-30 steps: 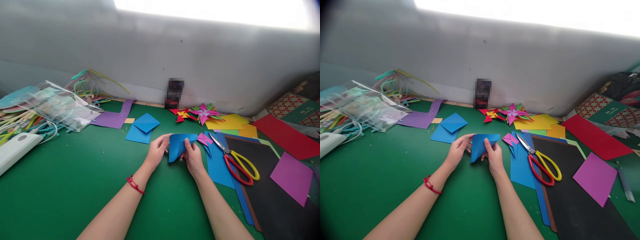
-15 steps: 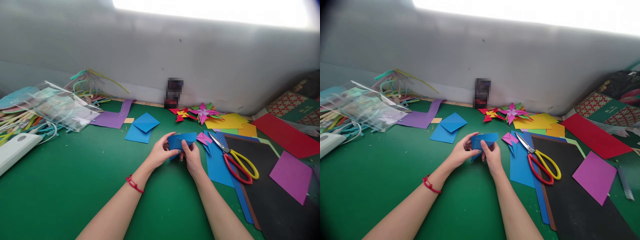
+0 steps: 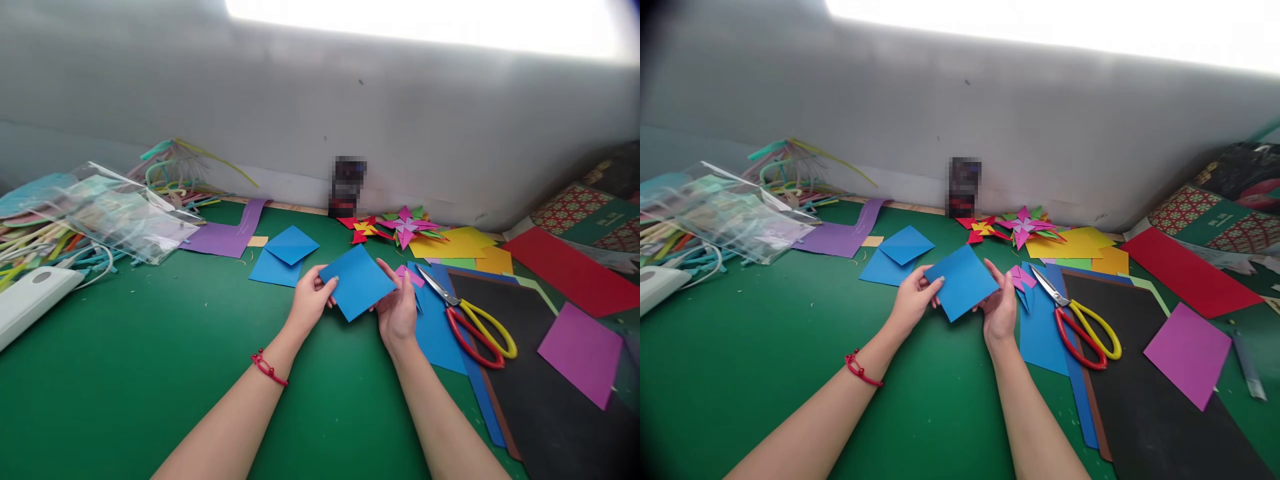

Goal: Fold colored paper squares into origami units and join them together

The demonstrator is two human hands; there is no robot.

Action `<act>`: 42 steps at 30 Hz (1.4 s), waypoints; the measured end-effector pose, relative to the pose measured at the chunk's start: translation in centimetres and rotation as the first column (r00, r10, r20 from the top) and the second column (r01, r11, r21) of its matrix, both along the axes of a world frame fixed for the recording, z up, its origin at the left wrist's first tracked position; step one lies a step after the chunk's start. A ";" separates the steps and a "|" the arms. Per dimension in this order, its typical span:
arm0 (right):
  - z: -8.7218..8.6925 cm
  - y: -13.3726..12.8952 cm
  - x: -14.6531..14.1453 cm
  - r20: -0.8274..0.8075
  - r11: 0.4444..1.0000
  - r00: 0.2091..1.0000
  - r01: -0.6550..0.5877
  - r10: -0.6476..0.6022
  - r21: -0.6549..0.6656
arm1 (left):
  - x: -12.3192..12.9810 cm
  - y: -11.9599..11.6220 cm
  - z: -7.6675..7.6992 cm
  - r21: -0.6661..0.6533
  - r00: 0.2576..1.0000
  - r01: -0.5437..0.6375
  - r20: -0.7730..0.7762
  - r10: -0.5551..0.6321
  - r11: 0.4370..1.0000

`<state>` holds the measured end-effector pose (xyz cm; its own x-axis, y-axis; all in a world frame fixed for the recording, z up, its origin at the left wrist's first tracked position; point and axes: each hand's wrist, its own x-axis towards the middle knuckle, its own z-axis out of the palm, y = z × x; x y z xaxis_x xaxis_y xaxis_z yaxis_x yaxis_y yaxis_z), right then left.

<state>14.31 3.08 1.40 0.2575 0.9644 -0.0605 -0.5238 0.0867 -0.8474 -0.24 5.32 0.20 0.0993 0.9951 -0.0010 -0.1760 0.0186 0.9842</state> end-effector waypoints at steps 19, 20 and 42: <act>-0.6 0.5 1.2 -0.087 0.993 0.995 0.031 -0.042 -0.117 | 0.0 -1.1 1.2 0.013 0.967 0.253 -0.007 -0.253 0.967; -0.6 0.5 1.2 -0.091 0.992 0.995 0.034 -0.045 -0.119 | 0.1 -1.2 1.4 0.030 0.963 0.271 -0.012 -0.271 0.962; -0.1 -0.3 -0.9 0.023 0.980 0.980 -0.196 0.197 -0.034 | 0.1 -0.9 1.0 0.043 0.986 0.140 -0.098 -0.135 0.989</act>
<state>13.46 2.81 1.30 0.0647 0.9941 -0.0871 -0.5057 -0.0426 -0.8617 -0.13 4.40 1.23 0.2369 0.9710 0.0324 -0.0815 -0.0134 0.9966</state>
